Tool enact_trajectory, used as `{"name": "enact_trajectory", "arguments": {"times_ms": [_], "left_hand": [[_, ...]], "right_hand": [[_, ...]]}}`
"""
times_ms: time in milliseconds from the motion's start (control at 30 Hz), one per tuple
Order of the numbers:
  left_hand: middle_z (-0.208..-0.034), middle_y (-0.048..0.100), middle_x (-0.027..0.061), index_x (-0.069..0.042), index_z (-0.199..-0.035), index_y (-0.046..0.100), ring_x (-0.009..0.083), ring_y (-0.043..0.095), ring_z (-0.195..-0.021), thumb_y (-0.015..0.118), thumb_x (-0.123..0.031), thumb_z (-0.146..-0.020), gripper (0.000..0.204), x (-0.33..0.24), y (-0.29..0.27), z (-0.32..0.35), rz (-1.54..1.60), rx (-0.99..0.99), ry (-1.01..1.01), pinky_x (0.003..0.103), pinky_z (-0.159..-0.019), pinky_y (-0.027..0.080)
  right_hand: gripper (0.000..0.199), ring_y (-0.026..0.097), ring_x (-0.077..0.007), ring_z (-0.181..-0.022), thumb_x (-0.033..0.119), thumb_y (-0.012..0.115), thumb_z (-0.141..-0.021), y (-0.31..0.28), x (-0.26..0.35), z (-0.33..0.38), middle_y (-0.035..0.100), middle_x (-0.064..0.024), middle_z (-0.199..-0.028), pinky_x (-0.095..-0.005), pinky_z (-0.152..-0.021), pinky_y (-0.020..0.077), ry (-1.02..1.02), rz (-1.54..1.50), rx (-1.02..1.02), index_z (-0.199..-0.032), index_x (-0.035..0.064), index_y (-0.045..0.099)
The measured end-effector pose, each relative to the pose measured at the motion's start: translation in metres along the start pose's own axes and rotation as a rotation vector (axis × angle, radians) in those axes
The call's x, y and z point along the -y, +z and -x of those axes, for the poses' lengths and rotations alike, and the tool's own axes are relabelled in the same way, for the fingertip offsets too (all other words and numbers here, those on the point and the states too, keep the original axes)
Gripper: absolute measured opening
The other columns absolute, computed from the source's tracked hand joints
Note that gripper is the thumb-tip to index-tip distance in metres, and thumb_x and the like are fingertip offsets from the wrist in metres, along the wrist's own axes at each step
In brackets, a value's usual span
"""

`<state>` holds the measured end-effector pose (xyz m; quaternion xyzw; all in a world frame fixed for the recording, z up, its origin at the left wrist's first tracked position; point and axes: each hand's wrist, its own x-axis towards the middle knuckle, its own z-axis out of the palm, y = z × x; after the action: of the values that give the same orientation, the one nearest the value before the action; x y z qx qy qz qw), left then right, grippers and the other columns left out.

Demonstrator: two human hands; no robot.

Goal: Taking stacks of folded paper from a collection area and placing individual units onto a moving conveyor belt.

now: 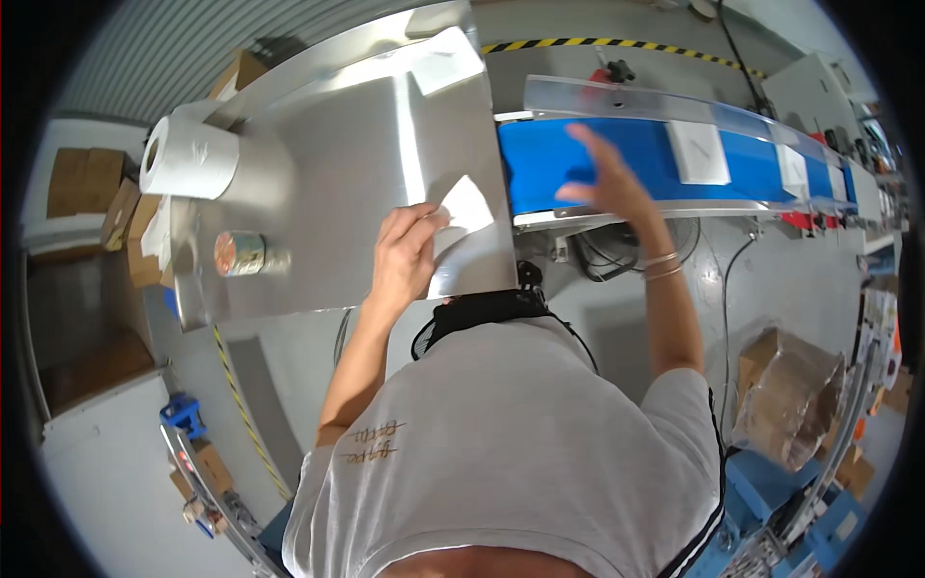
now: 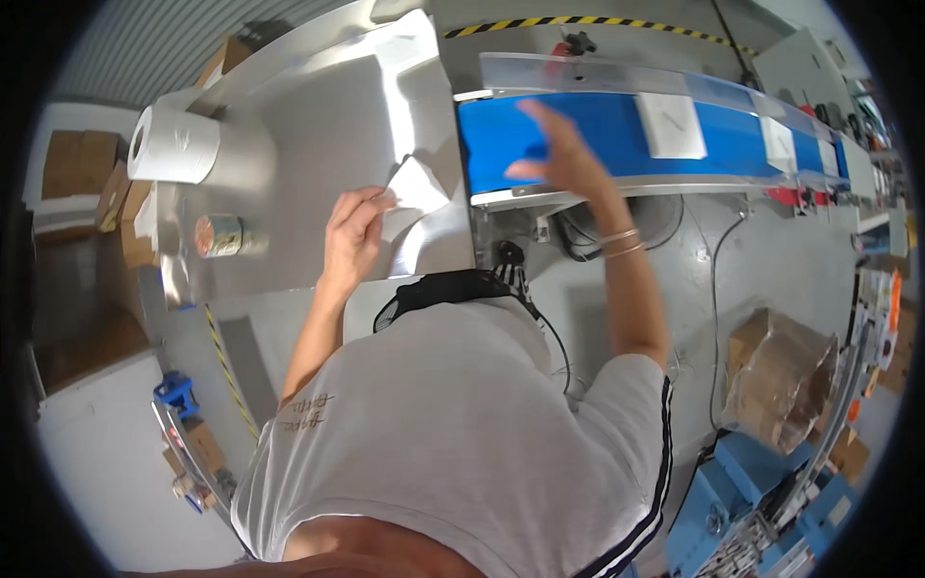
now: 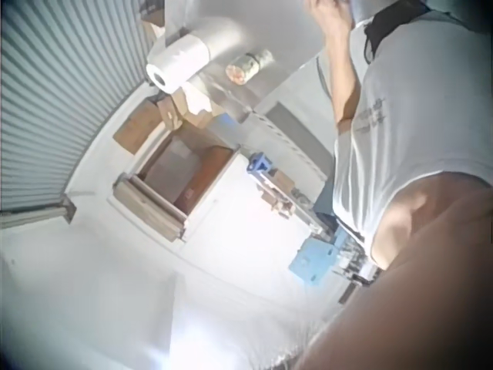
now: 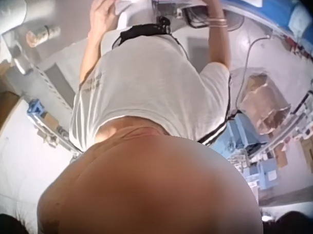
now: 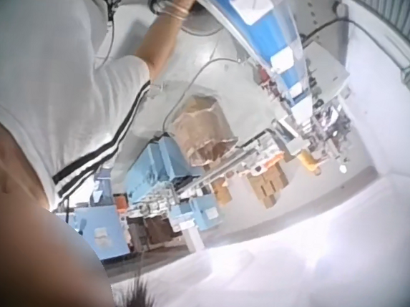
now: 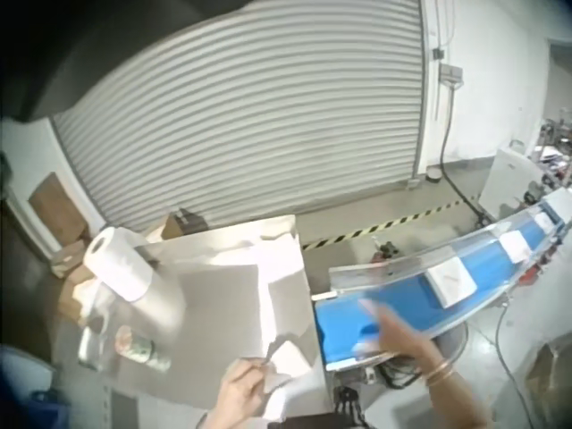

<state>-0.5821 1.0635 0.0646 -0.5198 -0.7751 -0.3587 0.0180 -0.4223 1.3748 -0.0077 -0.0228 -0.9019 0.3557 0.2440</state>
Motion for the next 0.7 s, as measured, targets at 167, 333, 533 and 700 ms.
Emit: {"name": "enact_trajectory", "arguments": {"times_ms": [167,333,533,700], "left_hand": [[-0.102,0.064,0.0114,-0.003,-0.092,0.064,0.0311,0.059,-0.092,0.060,0.011,-0.071,0.026,-0.003,0.001,0.005,-0.026,-0.021,0.005,0.040,-0.080,0.048],[-0.100,0.064,0.0122,-0.003,-0.093,0.060,0.0329,0.059,-0.091,0.060,0.010,-0.074,0.023,-0.007,0.002,0.003,-0.011,-0.054,-0.044,0.040,-0.080,0.048],[-0.100,0.065,0.0117,-0.002,-0.094,0.059,0.0224,0.064,-0.088,0.058,0.010,-0.083,0.016,-0.008,0.007,-0.005,0.369,-0.008,-0.255,0.033,-0.073,0.053],[-0.098,0.062,0.0039,-0.003,-0.095,0.057,0.0104,0.058,-0.089,0.056,0.013,-0.085,0.019,-0.024,0.028,-0.043,0.686,0.179,-0.250,0.023,-0.077,0.047]], "right_hand": [[0.095,0.022,-0.0335,-0.142,0.022,0.082,-0.069,0.067,0.090,-0.037,0.030,-0.0179,-0.150,-0.0412,-0.115,0.0225,0.239,-0.400,0.305,-0.147,0.0108,0.029],[0.078,0.036,-0.0316,-0.135,0.020,0.079,-0.073,0.098,0.083,-0.043,0.039,-0.0175,-0.143,-0.0396,-0.111,0.0301,0.081,-0.355,0.213,-0.139,0.0082,0.039],[0.063,0.051,-0.0185,-0.115,0.011,0.078,-0.074,0.073,0.078,-0.044,0.053,-0.0077,-0.125,-0.0316,-0.096,0.0430,0.152,-0.631,0.225,-0.128,0.0064,0.048],[0.071,0.054,-0.0198,-0.110,0.012,0.083,-0.069,0.018,0.076,-0.030,0.057,-0.0093,-0.117,-0.0301,-0.090,0.0467,0.186,-0.625,0.312,-0.131,0.0062,0.048]]}}
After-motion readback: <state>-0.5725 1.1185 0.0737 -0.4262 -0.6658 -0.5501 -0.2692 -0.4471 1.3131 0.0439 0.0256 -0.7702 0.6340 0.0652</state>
